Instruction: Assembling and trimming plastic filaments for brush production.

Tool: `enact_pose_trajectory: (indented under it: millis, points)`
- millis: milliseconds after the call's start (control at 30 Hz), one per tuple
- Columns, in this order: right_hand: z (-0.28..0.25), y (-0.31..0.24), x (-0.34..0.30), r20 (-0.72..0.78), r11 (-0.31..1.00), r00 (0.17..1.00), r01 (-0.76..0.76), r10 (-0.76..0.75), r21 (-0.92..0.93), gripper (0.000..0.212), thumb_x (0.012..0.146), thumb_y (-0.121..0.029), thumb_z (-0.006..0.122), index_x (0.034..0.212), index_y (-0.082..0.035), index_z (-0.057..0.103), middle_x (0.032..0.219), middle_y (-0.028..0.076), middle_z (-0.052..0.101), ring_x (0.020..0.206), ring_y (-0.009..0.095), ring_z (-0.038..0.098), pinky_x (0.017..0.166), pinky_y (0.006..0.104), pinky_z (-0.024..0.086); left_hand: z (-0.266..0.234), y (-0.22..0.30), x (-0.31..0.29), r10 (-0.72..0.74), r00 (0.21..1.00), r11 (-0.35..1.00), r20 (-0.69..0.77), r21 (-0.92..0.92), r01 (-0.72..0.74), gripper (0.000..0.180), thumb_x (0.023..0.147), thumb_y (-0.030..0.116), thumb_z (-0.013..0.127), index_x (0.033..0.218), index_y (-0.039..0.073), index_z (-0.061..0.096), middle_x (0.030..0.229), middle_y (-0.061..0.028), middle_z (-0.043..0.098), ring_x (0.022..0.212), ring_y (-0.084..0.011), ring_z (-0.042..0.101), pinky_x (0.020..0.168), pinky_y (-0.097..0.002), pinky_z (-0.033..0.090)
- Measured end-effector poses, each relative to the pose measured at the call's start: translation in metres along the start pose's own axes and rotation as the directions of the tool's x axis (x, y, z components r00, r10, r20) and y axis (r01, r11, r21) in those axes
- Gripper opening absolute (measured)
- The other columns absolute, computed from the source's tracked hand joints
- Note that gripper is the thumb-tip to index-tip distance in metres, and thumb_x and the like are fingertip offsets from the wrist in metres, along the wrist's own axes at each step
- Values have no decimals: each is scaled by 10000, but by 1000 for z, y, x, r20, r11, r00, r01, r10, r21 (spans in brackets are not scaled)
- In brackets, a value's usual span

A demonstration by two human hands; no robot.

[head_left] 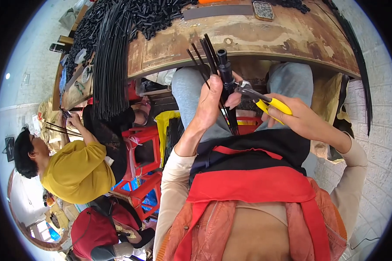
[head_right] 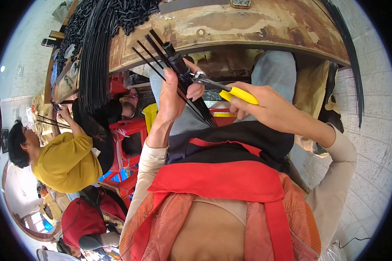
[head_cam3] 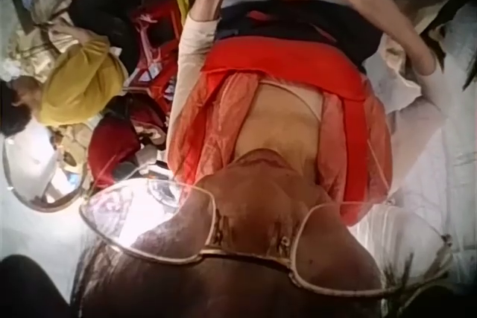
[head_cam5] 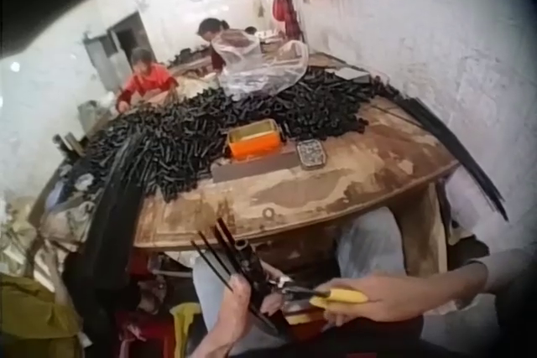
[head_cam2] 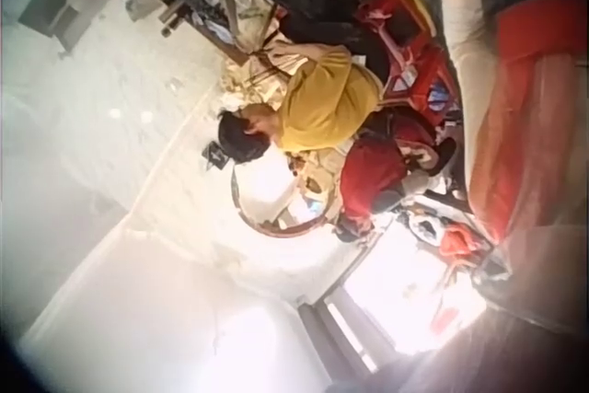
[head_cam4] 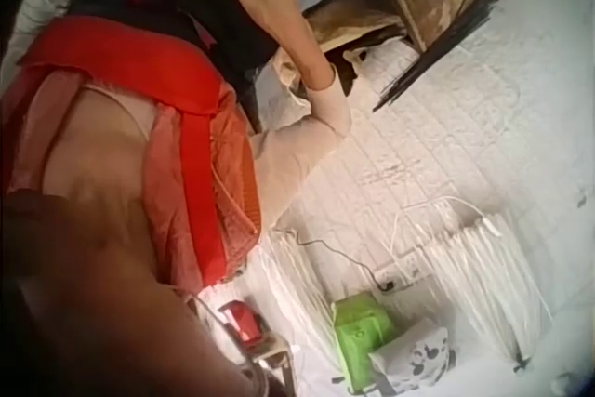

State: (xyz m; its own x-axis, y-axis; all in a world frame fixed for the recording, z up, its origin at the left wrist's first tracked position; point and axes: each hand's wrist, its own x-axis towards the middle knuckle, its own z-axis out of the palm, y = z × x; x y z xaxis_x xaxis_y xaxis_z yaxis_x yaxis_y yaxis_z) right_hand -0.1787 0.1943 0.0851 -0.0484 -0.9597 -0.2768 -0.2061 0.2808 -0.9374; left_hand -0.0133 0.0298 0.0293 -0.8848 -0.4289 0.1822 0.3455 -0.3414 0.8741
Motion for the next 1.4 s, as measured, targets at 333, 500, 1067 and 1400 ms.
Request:
enact_pose_trajectory:
  millis: [333,500,1067,1400]
  points:
    - [-18,-31,-3,98,980,994,-22,42,-197,359,994,-258,476,1224,16,505,807,76,649,744,122,617,701,260,448,-2,-1,0,-33,999,999,21,-10,33,687,953,629,343,1030,-33,508,621,9,422,548,-78,374,510,-235,307]
    - [-24,-48,-2,205,956,938,-253,280,-149,354,1011,-303,447,1144,13,535,694,71,594,584,144,598,564,259,473,5,-1,1,-41,999,999,-24,-27,40,642,973,600,329,990,-18,504,624,16,415,544,-69,362,509,-231,306]
    - [-19,-38,-10,79,972,996,-32,51,-231,375,985,-188,481,1328,-37,457,757,39,580,665,112,559,626,257,467,-2,2,7,-22,1000,1000,-10,7,22,718,957,623,335,1078,-60,520,649,-6,460,556,-81,398,527,-237,337]
    - [-37,-41,11,77,881,997,33,4,-473,361,960,-193,525,1293,-58,486,659,116,553,570,222,541,543,352,416,5,-10,10,15,986,1000,-167,-11,-17,566,997,544,333,1082,5,484,648,-4,449,542,-77,382,510,-235,325]
